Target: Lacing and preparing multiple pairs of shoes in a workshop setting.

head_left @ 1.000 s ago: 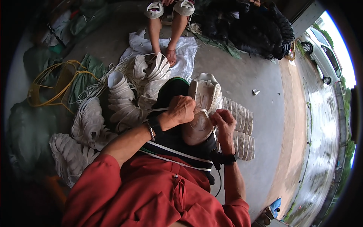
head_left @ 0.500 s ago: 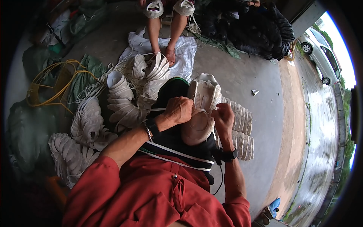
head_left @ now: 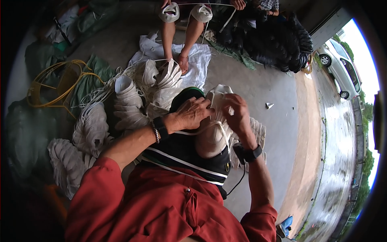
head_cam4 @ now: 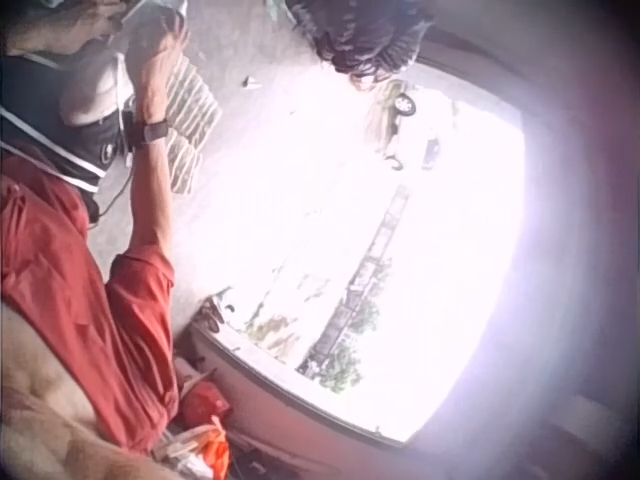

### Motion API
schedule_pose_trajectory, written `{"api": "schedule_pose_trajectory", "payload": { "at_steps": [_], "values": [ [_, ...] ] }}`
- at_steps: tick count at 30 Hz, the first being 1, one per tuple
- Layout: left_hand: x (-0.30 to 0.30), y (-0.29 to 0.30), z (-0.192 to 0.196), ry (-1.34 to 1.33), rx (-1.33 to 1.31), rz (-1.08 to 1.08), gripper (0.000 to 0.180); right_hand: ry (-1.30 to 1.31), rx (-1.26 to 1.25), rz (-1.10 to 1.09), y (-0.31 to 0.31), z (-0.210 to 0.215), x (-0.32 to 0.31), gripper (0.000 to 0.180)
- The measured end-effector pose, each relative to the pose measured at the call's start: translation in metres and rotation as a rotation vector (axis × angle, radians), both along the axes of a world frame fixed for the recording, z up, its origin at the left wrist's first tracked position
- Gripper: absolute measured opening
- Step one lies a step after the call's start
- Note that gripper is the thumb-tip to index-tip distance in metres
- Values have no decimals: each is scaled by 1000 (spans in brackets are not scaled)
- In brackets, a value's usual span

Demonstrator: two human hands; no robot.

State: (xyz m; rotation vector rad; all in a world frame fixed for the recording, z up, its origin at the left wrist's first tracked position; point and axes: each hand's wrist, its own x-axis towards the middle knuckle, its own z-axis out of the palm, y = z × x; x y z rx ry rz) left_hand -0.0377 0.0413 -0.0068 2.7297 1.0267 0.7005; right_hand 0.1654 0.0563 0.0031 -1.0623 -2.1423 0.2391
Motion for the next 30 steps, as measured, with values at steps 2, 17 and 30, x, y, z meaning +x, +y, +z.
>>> {"api": "schedule_pose_trajectory", "payload": {
  "at_steps": [2, 17, 30],
  "values": [
    [-2, 6, 0, 86, 120, -53, 29, -206, 92, 44, -2, -15, -18, 17],
    [-8, 8, -12, -68, 105, -89, 12, -395, -101, 29, -8, -20, -27, 26],
    [40, -8, 6, -485, -534, -132, 16, 17, -519, -4, -38, 45, 33, 13]
  ]
}}
